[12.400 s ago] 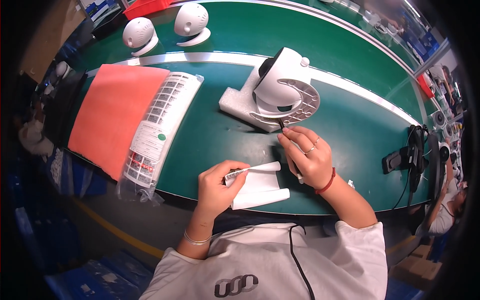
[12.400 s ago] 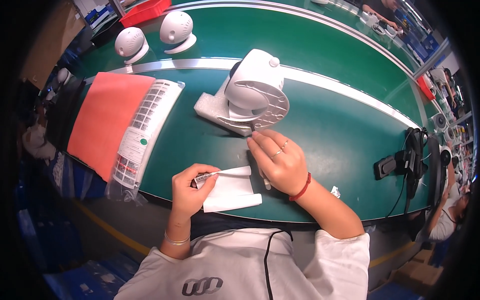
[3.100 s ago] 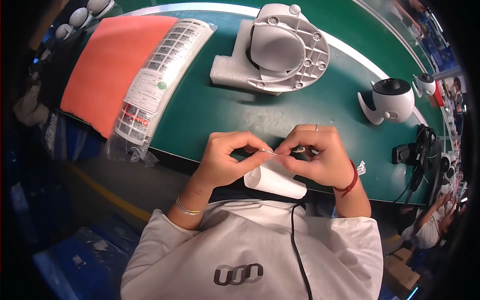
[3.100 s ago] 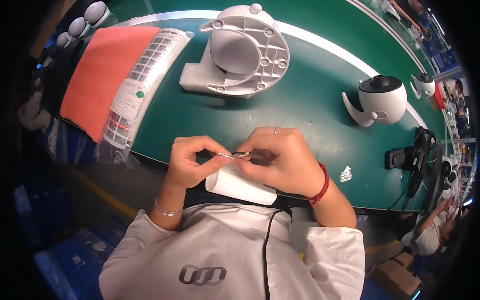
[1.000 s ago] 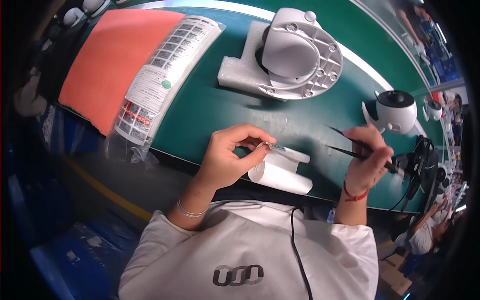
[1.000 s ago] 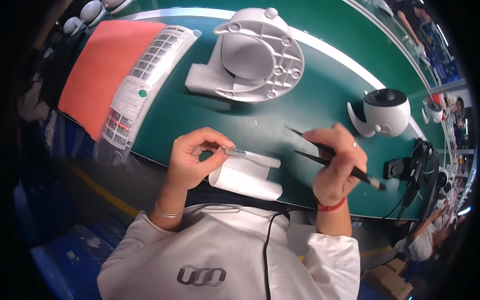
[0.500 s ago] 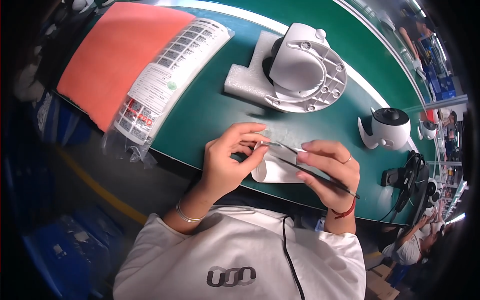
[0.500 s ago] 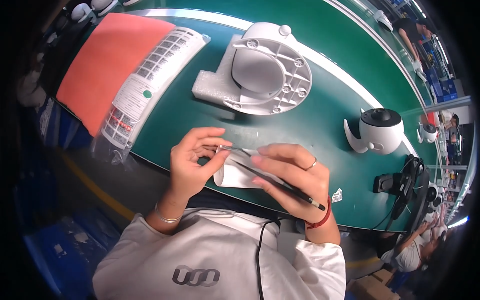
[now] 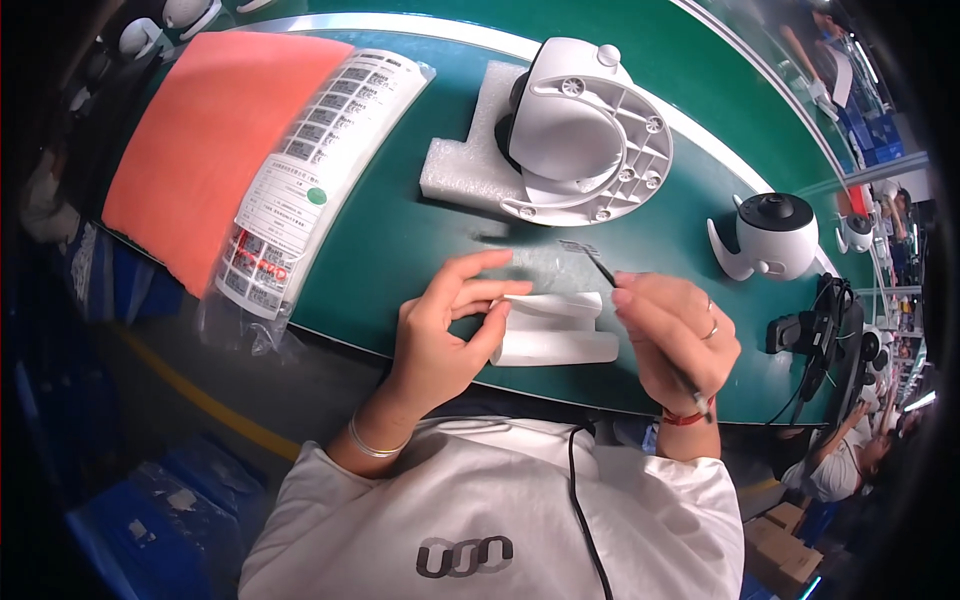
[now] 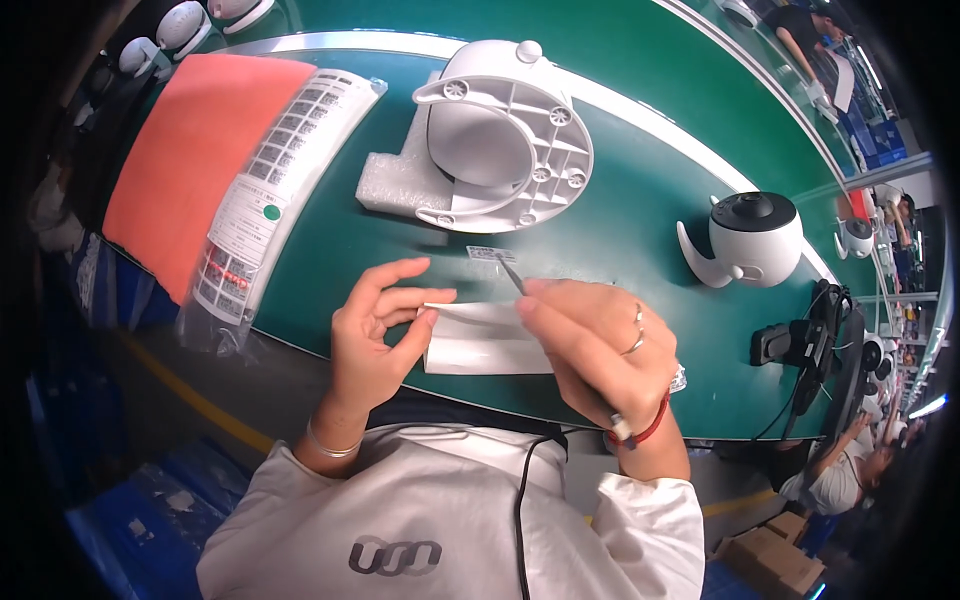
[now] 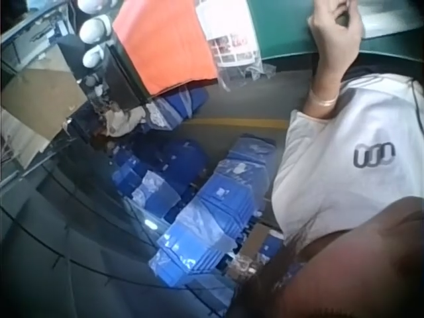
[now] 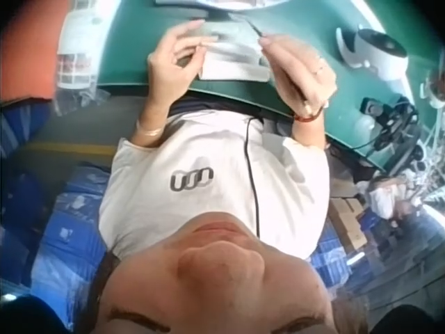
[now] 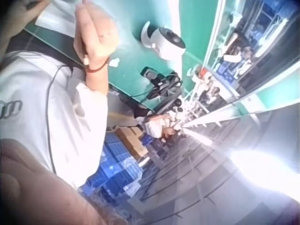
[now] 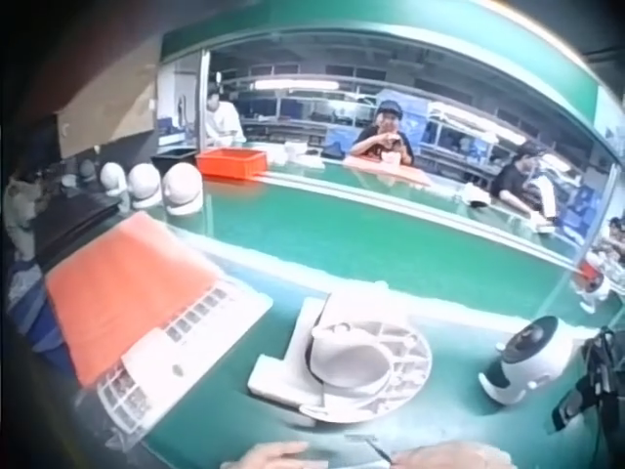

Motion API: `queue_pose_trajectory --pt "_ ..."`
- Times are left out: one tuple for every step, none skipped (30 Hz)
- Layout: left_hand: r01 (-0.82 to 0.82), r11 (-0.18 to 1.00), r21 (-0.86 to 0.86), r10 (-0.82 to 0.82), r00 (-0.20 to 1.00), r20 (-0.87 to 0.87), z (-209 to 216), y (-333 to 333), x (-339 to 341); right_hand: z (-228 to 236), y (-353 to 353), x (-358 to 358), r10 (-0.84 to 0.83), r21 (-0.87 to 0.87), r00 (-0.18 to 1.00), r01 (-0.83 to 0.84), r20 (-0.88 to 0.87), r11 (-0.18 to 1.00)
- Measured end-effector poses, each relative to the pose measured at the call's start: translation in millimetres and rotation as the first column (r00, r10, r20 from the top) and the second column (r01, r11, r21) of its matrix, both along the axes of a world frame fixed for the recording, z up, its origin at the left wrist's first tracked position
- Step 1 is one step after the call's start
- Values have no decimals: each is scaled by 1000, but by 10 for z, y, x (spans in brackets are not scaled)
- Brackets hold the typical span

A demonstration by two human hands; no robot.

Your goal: Applying product identification labels to small white surveillance cameras using tweezers on an assembly line.

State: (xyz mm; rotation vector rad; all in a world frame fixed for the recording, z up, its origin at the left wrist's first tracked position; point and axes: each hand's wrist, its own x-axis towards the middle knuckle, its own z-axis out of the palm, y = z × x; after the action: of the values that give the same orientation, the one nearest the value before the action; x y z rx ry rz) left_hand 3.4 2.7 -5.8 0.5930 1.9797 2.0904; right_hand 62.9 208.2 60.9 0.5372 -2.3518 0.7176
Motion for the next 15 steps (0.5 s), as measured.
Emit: queue_pose_trajectory --pt "27 1000 -14 -27 1000 11 -1 -5 -6 16 7 -21 -5 3 1000 5 -3 1000" --pt "39 999 -34 -39 999 6 13 -11 -11 42 7 -44 28 92 999 -25 -28 995" --pt "46 998 -31 -46 999 5 9 -15 -16 62 15 -67 62 182 997 -52 -49 982" --pt "50 998 -40 -51 999 -17 0 -16 -22 72 31 -91 81 229 995 -67 -52 971" --pt "48 998 -50 -50 998 -38 -6 -22 -21 81 37 -124 79 229 995 -65 -52 971" --pt "49 998 -49 -51 998 -39 -6 -26 -20 94 35 -159 78 249 996 -62 -52 966" --pt "49 998 -48 -51 998 -36 -4 -30 -19 102 38 -190 76 269 996 -60 -53 961" --pt "48 998 -44 -50 998 -34 -4 -30 -22 90 54 -223 77 273 996 -60 -53 960" --pt "47 998 -41 -48 998 -35 0 -33 -24 62 70 -255 75 274 996 -56 -58 960" --pt "55 998 -42 -56 998 -28 8 -37 -25 44 81 -279 73 275 995 -54 -62 960" --pt "62 997 -43 -63 998 -20 15 -40 -29 44 86 -294 76 279 995 -56 -63 959" --pt "59 998 -39 -60 998 -22 18 -42 -33 47 89 -304 66 277 996 -49 -53 959" --pt "73 997 -35 -73 997 -15 21 -43 -39 49 92 -316 56 276 998 -42 -42 960" --pt "85 996 -34 -86 996 -8 19 -49 -38 42 95 -324 60 277 997 -46 -43 960" --pt "82 996 -33 -82 997 -9 19 -53 -39 34 99 -333 58 271 998 -47 -31 962"
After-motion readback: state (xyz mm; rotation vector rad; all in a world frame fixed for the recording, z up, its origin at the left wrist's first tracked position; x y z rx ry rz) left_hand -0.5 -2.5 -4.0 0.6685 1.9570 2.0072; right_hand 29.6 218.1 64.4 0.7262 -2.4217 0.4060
